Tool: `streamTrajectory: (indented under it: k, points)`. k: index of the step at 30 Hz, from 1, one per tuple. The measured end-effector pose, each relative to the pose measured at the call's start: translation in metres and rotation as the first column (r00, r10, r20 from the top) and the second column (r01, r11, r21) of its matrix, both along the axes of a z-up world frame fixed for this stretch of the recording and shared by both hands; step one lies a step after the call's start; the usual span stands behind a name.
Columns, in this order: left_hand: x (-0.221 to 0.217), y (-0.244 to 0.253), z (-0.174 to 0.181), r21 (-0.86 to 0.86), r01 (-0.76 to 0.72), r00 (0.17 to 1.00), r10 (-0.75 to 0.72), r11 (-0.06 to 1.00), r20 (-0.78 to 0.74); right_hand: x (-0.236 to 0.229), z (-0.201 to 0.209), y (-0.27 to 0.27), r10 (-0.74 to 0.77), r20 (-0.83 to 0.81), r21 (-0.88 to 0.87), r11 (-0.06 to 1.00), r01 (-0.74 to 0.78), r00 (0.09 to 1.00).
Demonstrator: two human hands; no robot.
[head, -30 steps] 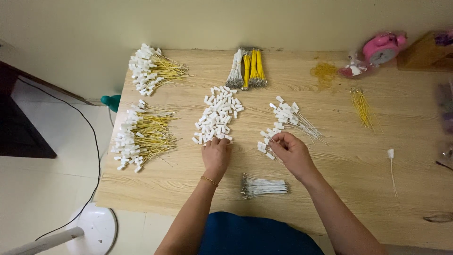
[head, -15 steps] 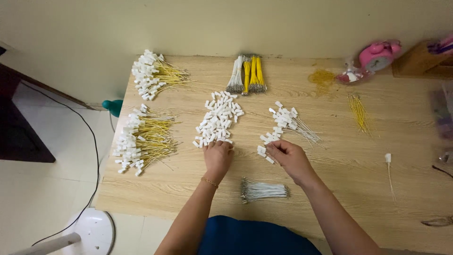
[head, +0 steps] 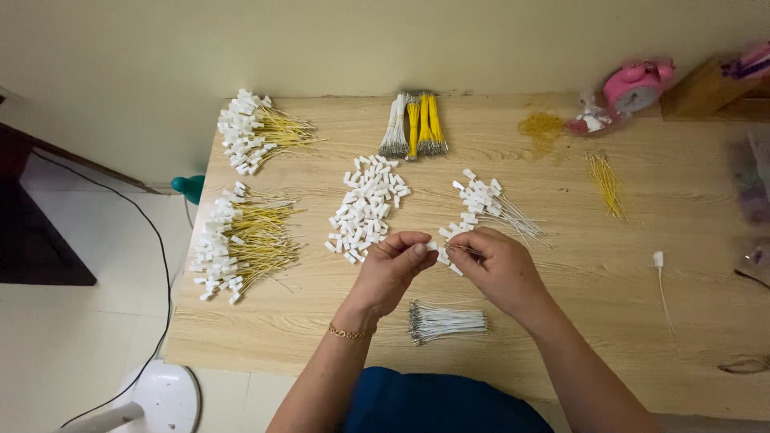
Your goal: Assemble small wire connectors by inserting metal pins into plastic housings.
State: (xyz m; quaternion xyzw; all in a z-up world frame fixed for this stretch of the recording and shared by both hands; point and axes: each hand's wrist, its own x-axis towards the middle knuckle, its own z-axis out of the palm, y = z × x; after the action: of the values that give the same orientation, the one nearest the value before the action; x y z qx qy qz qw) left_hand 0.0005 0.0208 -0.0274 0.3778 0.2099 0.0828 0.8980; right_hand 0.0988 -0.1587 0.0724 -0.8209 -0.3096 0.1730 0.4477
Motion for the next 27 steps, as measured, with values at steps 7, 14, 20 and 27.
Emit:
streamTrajectory:
  k: [7,14,20,27]
  points:
    - [-0.006,-0.003,0.02,0.079,0.023,1.0,-0.021,0.997,-0.02,-0.004,0.005,0.004,0.032,-0.039,0.02,0.999,-0.031,0.999]
    - [-0.004,-0.006,0.023,0.016,-0.018,0.999,0.019,1.0,-0.039,-0.003,-0.008,0.003,-0.006,-0.106,-0.018,1.0,0.004,0.994]
    - [-0.005,-0.014,0.018,-0.026,0.006,0.997,-0.008,1.0,-0.079,-0.002,-0.021,0.002,-0.014,-0.086,-0.063,0.998,0.008,0.996]
    - [-0.002,-0.014,0.005,-0.082,0.002,0.993,-0.012,0.997,-0.116,-0.008,-0.021,0.005,-0.019,-0.121,-0.081,0.997,0.009,0.993]
